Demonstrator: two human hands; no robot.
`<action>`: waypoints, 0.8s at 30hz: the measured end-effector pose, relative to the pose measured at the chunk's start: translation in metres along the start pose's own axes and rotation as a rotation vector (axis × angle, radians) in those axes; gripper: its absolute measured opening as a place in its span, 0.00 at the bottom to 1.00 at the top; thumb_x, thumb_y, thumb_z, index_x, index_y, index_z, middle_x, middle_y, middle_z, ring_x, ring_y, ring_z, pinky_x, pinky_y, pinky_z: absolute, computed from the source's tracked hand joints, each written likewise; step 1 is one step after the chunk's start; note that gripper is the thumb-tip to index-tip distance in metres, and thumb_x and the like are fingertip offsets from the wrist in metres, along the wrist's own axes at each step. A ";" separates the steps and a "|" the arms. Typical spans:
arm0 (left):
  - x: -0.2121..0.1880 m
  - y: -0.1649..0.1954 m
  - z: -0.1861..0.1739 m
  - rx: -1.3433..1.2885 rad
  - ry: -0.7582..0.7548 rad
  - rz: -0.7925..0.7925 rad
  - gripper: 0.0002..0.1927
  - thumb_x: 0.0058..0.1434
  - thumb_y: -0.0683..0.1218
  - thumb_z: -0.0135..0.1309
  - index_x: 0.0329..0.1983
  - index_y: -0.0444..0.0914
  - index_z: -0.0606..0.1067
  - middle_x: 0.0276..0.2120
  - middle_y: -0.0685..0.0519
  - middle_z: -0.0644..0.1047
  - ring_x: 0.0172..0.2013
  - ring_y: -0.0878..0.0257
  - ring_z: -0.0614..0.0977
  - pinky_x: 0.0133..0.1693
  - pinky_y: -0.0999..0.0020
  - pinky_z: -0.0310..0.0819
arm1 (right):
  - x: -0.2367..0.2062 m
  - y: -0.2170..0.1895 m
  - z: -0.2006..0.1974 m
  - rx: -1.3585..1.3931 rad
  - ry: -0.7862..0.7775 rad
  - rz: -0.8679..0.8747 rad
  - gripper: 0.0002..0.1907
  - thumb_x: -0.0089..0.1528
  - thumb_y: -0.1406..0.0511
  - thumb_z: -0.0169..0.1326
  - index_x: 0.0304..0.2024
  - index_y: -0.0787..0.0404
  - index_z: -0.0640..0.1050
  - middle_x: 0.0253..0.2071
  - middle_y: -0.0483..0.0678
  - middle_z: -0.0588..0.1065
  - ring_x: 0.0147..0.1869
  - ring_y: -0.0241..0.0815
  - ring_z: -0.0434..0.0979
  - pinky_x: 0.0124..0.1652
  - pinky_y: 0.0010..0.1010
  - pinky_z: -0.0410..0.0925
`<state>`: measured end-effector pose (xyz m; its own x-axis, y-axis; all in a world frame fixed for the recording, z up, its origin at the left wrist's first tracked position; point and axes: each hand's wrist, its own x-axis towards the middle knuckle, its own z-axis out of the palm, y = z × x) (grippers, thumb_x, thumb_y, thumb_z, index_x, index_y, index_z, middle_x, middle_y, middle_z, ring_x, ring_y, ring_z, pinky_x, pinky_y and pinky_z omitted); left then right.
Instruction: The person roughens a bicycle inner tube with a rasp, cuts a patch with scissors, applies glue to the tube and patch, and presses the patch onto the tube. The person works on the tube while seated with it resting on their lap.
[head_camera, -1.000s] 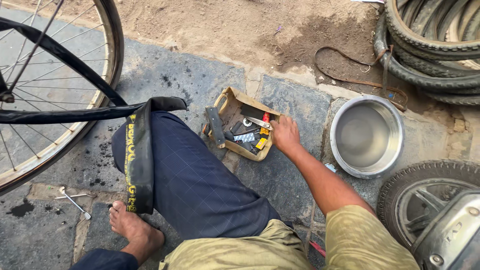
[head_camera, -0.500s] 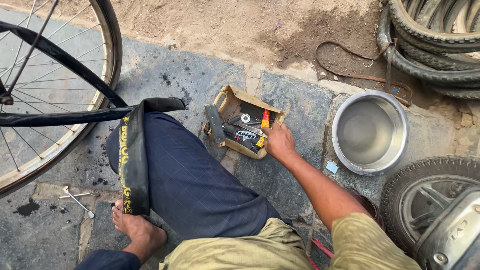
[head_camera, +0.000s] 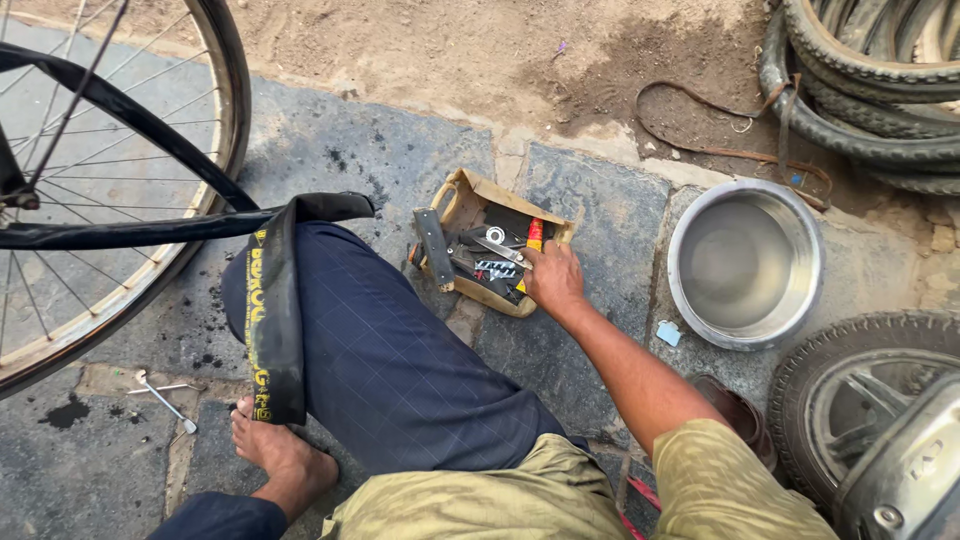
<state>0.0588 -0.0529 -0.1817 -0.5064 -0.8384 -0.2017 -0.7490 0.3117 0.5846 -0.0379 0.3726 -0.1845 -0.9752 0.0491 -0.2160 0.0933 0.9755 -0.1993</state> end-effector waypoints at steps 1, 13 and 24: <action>0.001 -0.002 0.001 -0.161 -0.041 -0.129 0.15 0.78 0.51 0.32 0.48 0.40 0.70 0.47 0.49 0.72 0.48 0.56 0.74 0.53 0.59 0.66 | -0.001 0.003 0.001 -0.033 0.021 0.008 0.21 0.54 0.64 0.59 0.51 0.48 0.82 0.43 0.54 0.73 0.53 0.56 0.71 0.51 0.48 0.66; -0.022 0.016 -0.010 0.037 -0.026 0.122 0.15 0.75 0.45 0.33 0.58 0.37 0.68 0.51 0.47 0.72 0.57 0.53 0.72 0.61 0.61 0.63 | 0.034 -0.035 0.023 0.017 0.205 -0.385 0.15 0.55 0.64 0.60 0.44 0.60 0.79 0.41 0.52 0.71 0.51 0.54 0.70 0.48 0.46 0.66; -0.020 0.034 -0.025 0.266 0.013 0.215 0.15 0.70 0.46 0.42 0.55 0.37 0.72 0.47 0.48 0.75 0.51 0.57 0.75 0.55 0.63 0.66 | 0.090 -0.115 0.020 0.171 0.038 0.063 0.15 0.50 0.64 0.65 0.40 0.54 0.83 0.48 0.55 0.75 0.57 0.58 0.73 0.53 0.52 0.66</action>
<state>0.0543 -0.0362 -0.1380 -0.6606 -0.7459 -0.0848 -0.7117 0.5863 0.3868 -0.1326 0.2609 -0.2002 -0.9729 0.1207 -0.1973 0.1845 0.9195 -0.3471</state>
